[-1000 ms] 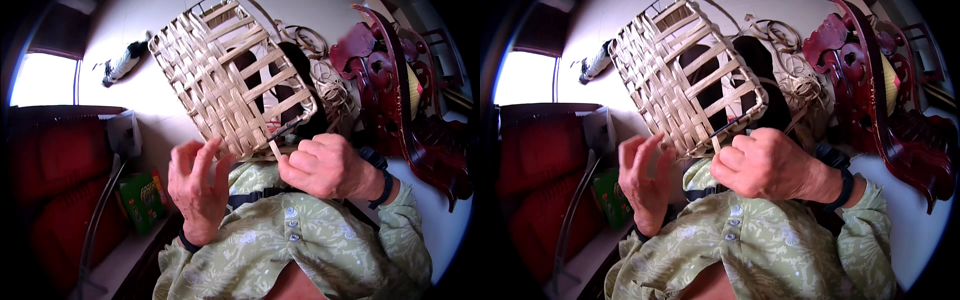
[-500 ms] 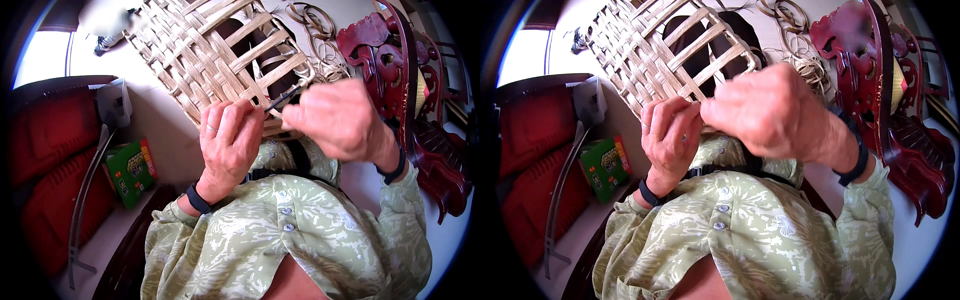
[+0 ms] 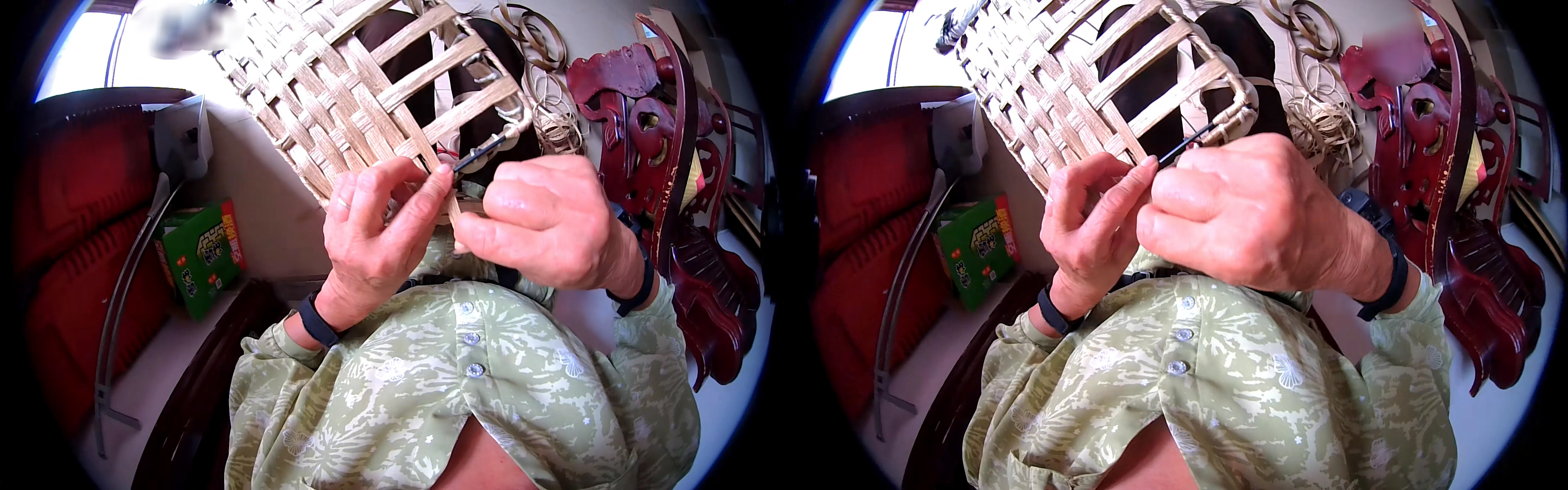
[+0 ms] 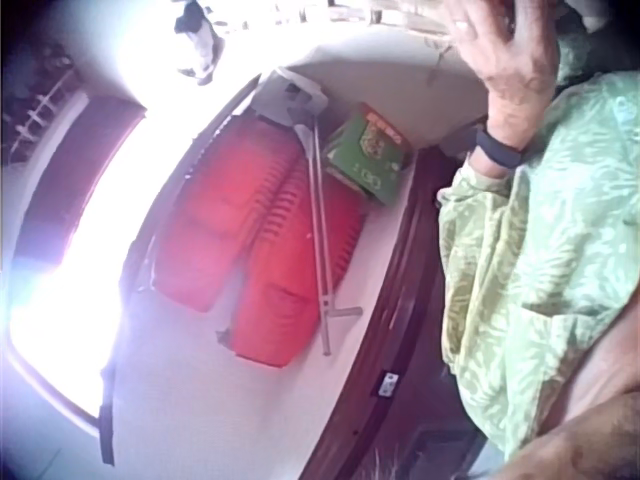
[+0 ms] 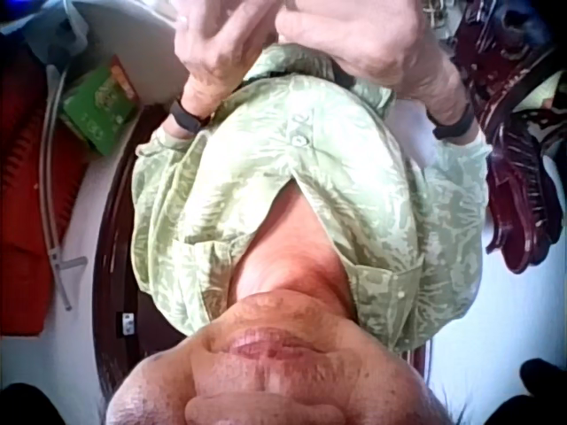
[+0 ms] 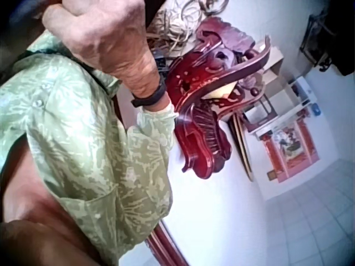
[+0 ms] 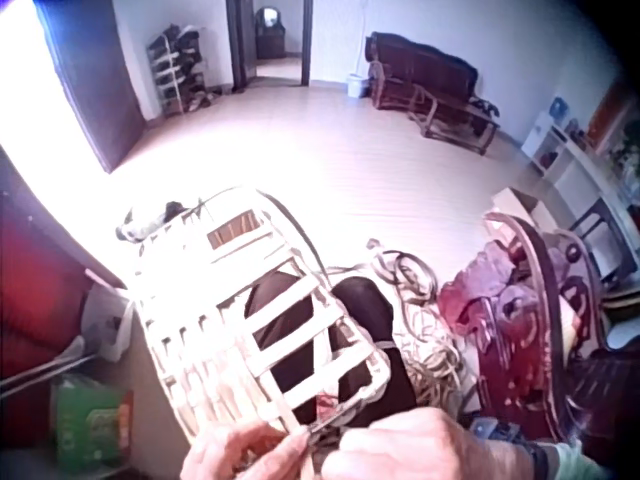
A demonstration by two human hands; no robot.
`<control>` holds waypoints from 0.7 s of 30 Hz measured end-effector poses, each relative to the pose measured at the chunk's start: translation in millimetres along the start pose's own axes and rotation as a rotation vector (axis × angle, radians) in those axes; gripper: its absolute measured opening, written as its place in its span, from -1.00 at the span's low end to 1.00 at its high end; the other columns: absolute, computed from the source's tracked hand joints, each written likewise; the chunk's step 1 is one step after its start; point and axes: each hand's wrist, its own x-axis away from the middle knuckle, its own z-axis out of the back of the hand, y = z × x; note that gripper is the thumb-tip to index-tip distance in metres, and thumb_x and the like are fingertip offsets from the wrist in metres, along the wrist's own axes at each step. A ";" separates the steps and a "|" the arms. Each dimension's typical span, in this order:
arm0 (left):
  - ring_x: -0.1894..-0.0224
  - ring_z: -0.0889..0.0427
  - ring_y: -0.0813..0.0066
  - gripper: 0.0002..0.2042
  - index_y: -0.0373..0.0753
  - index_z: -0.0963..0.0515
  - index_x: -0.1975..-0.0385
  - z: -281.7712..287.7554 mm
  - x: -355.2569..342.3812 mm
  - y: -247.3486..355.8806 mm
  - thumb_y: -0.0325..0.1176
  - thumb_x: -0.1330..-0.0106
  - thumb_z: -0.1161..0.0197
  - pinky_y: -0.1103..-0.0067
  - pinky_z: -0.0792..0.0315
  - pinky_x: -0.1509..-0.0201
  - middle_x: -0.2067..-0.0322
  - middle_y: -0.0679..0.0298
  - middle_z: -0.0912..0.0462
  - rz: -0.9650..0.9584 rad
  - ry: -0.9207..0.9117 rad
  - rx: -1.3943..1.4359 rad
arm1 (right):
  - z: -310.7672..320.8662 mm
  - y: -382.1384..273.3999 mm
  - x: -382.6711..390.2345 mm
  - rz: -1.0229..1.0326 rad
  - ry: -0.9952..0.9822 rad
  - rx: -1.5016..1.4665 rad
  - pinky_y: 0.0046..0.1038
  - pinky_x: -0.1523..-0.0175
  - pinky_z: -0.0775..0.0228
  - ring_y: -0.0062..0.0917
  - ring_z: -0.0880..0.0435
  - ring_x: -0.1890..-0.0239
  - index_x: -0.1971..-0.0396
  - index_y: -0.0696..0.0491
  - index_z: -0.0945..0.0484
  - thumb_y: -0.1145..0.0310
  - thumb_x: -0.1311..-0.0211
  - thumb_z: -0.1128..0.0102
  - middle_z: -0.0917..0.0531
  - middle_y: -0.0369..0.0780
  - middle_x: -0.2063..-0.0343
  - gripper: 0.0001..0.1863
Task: The person weaves a basket by hand using flexible wooden strips, threading a long strip through the vertical slats and pulling it into place.
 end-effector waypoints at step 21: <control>0.40 -0.63 0.40 -0.72 -0.21 -0.61 0.33 -4.7 -0.2 19.0 -0.54 0.08 -0.51 0.52 -0.43 0.35 0.36 0.27 -0.67 0.070 -0.059 0.075 | -26.6 45.7 -8.8 -0.390 0.164 -0.164 -0.42 0.42 -0.41 -0.37 -0.62 0.50 0.45 0.08 -0.53 0.40 0.02 -0.48 -0.58 -0.24 0.56 -0.76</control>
